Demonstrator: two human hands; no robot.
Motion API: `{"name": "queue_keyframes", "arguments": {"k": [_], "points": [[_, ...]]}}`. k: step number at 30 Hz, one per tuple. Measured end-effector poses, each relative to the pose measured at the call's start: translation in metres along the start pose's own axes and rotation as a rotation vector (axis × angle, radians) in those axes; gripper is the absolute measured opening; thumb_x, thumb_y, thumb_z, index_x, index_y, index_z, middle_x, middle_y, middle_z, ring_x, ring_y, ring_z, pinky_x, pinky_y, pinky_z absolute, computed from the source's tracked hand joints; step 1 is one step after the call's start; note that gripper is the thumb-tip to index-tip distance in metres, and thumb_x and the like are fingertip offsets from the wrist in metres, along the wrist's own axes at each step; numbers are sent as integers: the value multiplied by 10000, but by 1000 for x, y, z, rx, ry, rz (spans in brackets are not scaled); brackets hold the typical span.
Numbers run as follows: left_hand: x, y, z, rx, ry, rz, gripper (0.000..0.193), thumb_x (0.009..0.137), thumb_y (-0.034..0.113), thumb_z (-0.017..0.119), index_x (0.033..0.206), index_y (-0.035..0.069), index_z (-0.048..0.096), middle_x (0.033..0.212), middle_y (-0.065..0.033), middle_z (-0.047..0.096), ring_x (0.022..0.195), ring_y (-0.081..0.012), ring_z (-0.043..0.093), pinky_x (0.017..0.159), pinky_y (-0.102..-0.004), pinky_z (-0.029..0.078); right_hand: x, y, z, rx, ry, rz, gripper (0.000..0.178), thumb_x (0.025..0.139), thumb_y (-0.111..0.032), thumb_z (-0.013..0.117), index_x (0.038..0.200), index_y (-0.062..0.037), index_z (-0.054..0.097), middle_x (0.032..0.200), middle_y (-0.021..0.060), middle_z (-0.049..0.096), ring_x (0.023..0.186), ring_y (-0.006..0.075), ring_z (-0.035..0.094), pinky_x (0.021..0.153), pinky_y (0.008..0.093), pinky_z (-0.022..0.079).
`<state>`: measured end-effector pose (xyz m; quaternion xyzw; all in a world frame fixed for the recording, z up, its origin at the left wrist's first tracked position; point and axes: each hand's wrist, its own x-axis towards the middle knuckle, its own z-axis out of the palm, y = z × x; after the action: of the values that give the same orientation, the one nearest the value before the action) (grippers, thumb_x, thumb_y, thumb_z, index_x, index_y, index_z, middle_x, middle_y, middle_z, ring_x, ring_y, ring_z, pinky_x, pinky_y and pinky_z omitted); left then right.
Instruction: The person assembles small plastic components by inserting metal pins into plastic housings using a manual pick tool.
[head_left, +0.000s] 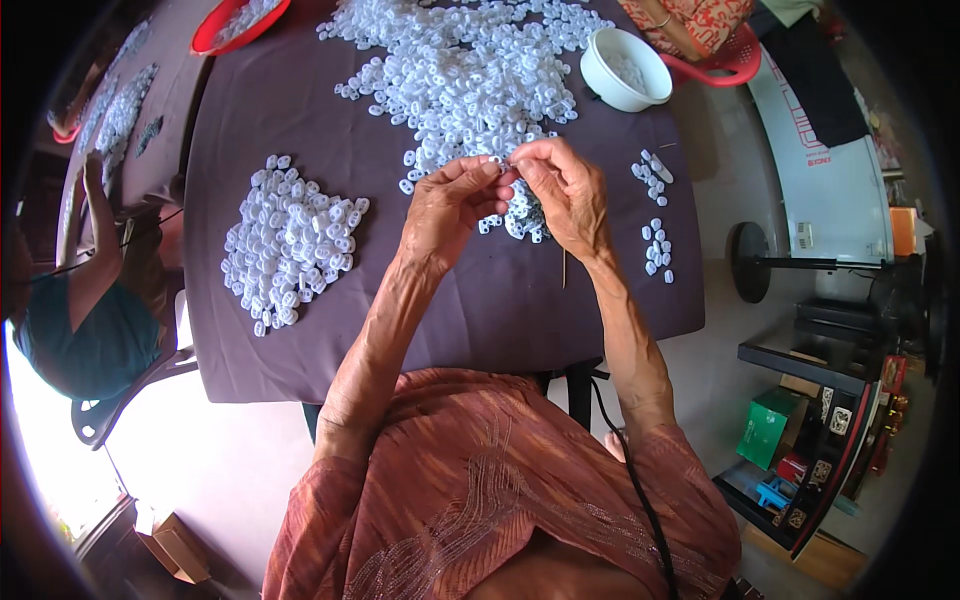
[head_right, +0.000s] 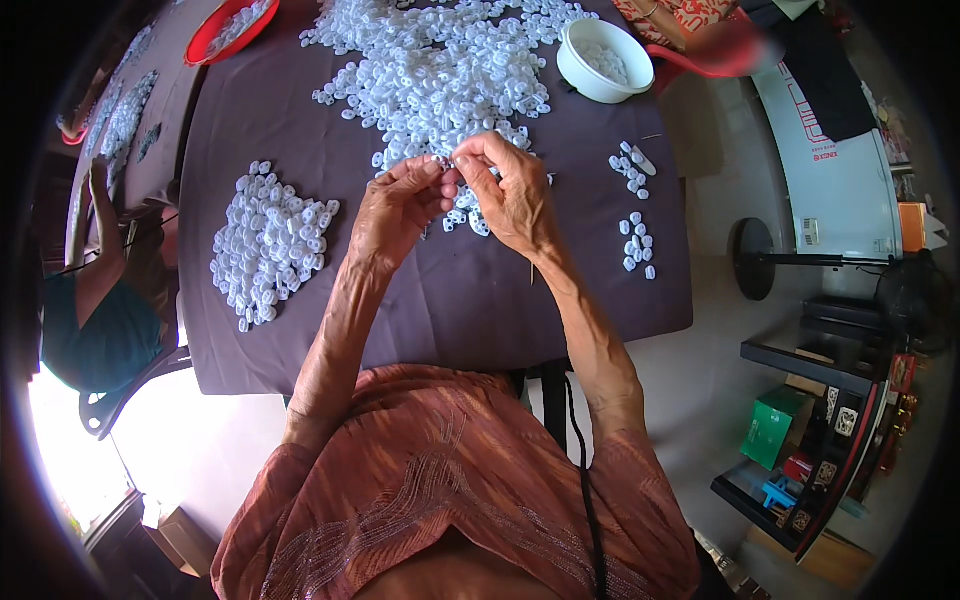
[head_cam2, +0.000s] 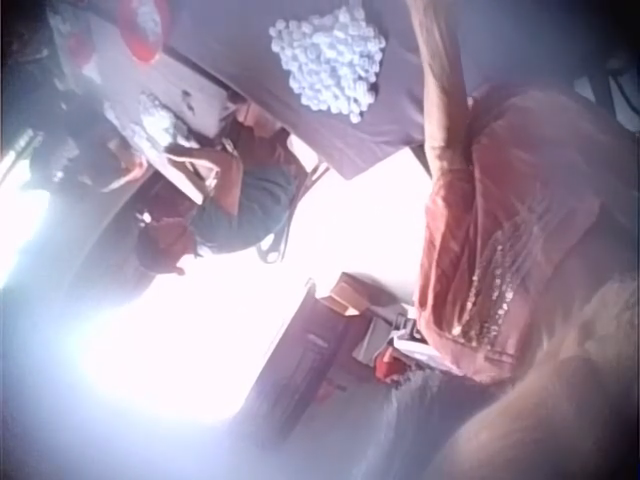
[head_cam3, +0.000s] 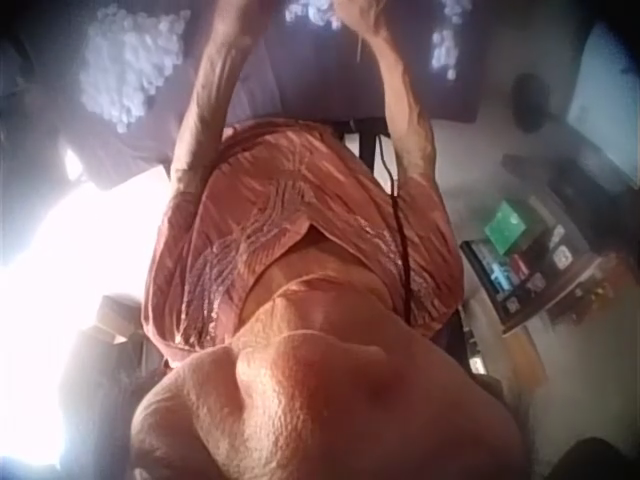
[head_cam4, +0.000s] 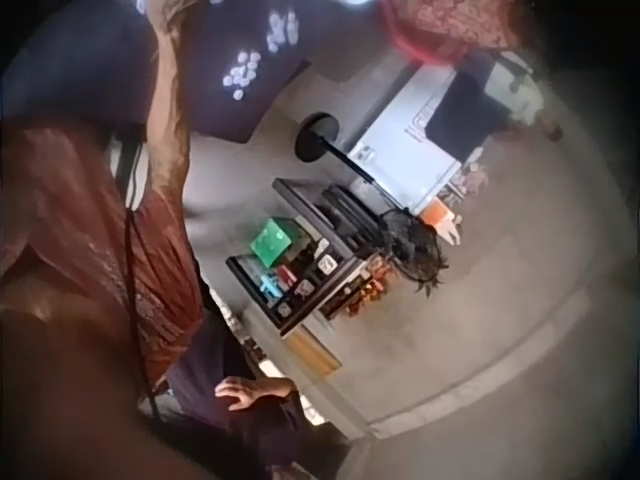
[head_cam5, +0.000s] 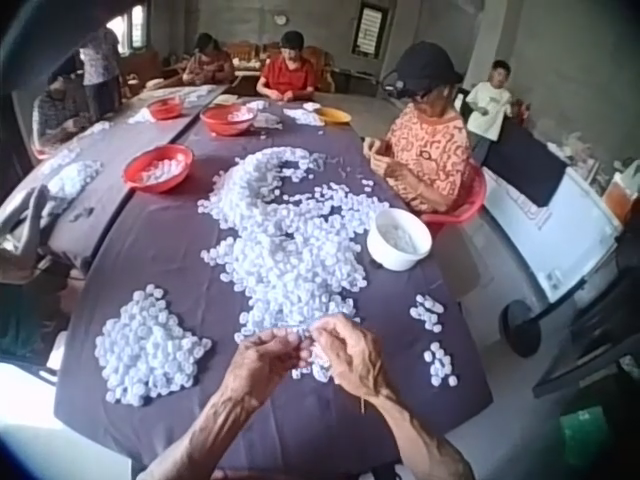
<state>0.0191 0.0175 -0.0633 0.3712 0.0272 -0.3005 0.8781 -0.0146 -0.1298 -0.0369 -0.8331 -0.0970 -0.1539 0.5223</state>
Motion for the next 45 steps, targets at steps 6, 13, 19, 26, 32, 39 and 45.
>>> {"name": "queue_keyframes", "arguments": {"k": [6,13,19,26,32,39,45], "points": [[-12,13,30,-75,-96,44,157,845,111,537,920,-24,562,822,-100,616,710,-156,594,648,-270,489,6,-38,-10,113,62,22,108,864,-104,507,895,-9,549,827,41,597,719,73,553,642,207,443],[-21,19,48,-74,-103,122,158,836,102,552,913,-36,562,815,-115,615,708,-166,596,635,-270,491,6,-51,-18,118,91,-2,101,858,-90,516,895,-2,549,871,54,597,722,81,557,647,207,450],[-23,20,50,-47,-90,135,162,833,97,554,909,-45,565,814,-121,616,699,-169,597,635,-273,492,4,-52,-19,91,93,-13,97,856,-86,518,892,-1,549,859,50,599,707,73,552,633,205,447],[-25,18,50,-27,-85,168,166,823,100,568,901,-46,572,798,-121,617,693,-170,599,627,-272,489,2,-53,-19,34,94,-45,95,851,-80,525,899,-1,547,842,43,598,685,67,547,611,199,445],[-28,18,54,8,-67,223,175,814,117,586,888,-41,580,780,-114,617,679,-167,598,618,-273,486,3,-49,-19,-160,130,-202,83,838,-62,535,897,-4,546,843,58,601,661,78,563,596,207,463],[-31,14,57,-3,-24,266,169,808,114,592,880,-39,584,761,-108,617,643,-173,596,597,-278,491,3,-54,-15,-208,156,-214,73,828,-60,546,883,-12,547,786,65,607,618,108,581,560,232,472],[-21,4,47,-35,18,255,156,807,111,593,870,-32,589,743,-102,616,630,-164,594,594,-270,494,4,-41,-10,-275,117,-217,115,828,-100,559,914,-24,554,765,71,612,657,146,603,572,258,471]]}}
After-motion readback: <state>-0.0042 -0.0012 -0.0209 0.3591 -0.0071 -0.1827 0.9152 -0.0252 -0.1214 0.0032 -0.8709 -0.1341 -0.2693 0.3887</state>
